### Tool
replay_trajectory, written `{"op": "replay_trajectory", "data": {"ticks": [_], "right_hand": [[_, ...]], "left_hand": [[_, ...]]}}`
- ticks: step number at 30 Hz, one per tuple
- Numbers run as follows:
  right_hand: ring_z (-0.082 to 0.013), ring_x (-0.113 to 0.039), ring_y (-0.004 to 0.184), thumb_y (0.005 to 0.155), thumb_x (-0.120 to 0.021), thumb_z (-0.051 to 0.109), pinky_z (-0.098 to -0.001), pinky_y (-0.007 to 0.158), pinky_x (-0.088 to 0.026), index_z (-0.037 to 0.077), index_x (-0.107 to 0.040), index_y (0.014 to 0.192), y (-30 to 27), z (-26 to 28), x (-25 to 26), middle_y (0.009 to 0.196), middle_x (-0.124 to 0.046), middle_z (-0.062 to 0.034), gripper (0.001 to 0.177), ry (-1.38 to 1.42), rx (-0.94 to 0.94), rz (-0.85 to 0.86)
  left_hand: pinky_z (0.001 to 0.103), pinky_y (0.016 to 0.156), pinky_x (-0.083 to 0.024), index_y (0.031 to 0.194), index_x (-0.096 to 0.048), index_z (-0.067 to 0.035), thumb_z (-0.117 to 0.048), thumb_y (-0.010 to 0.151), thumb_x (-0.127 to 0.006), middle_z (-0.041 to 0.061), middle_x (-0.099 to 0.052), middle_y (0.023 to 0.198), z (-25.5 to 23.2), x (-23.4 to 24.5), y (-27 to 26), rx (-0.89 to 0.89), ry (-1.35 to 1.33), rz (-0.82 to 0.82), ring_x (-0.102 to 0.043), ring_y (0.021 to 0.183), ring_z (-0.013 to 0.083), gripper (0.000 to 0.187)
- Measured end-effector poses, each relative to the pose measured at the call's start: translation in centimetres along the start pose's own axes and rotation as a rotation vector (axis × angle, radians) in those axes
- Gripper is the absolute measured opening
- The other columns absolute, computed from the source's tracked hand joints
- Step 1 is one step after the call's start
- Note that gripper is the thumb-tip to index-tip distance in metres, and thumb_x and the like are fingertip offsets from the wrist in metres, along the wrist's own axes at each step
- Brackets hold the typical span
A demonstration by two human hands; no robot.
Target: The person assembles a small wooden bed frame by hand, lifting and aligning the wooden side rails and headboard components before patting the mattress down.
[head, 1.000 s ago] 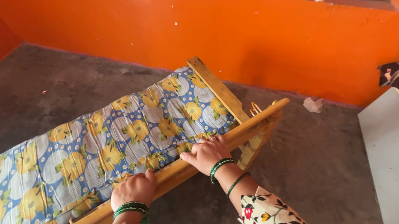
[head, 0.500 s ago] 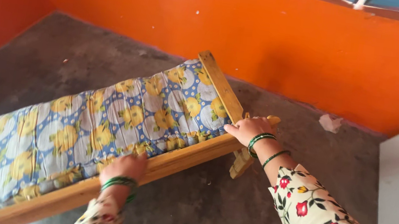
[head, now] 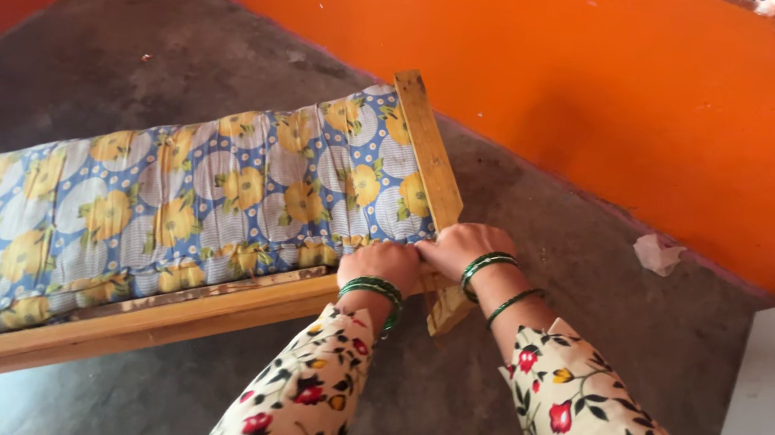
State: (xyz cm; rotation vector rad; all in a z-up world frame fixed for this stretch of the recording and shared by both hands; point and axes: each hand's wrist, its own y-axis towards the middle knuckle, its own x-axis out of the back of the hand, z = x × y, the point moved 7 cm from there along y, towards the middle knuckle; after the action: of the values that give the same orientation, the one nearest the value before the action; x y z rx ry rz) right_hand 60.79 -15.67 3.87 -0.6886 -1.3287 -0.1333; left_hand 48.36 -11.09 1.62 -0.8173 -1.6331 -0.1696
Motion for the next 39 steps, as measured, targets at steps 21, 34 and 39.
{"op": "replay_trajectory", "data": {"ticks": [21, 34, 39], "right_hand": [[-0.0306, -0.067, 0.118, 0.084, -0.051, 0.077, -0.0441, 0.098, -0.053, 0.017, -0.078, 0.112, -0.9, 1.2, 1.0, 0.123, -0.072, -0.0129, 0.071, 0.049, -0.081, -0.069], [-0.0346, -0.072, 0.105, 0.080, -0.044, 0.086, -0.0455, 0.092, -0.056, 0.009, -0.079, 0.106, -0.9, 1.6, 2.6, 0.110, -0.075, -0.0185, 0.089, 0.119, 0.006, -0.185], [-0.0354, -0.071, 0.107, 0.080, -0.045, 0.085, -0.0483, 0.091, -0.056, 0.010, -0.077, 0.109, -1.4, 2.0, 2.9, 0.113, -0.075, -0.0171, 0.086, 0.118, -0.036, -0.193]], "left_hand": [[0.047, 0.097, -0.053, 0.116, -0.075, -0.008, -0.046, 0.102, -0.032, 0.017, -0.071, 0.123, 1.8, 1.6, -0.8, 0.187, -0.102, -0.035, -0.068, 0.115, 0.0342, 0.059], [0.047, 0.094, -0.053, 0.125, -0.070, -0.023, -0.066, 0.085, -0.062, 0.011, -0.072, 0.120, 2.0, 3.6, -1.2, -0.057, 0.041, -0.110, -0.067, 0.114, 0.0322, 0.059], [0.048, 0.092, -0.054, 0.118, -0.074, -0.022, -0.066, 0.088, -0.062, 0.014, -0.075, 0.114, 2.8, 3.3, -0.6, -0.067, 0.037, -0.136, -0.069, 0.110, 0.0343, 0.055]]}}
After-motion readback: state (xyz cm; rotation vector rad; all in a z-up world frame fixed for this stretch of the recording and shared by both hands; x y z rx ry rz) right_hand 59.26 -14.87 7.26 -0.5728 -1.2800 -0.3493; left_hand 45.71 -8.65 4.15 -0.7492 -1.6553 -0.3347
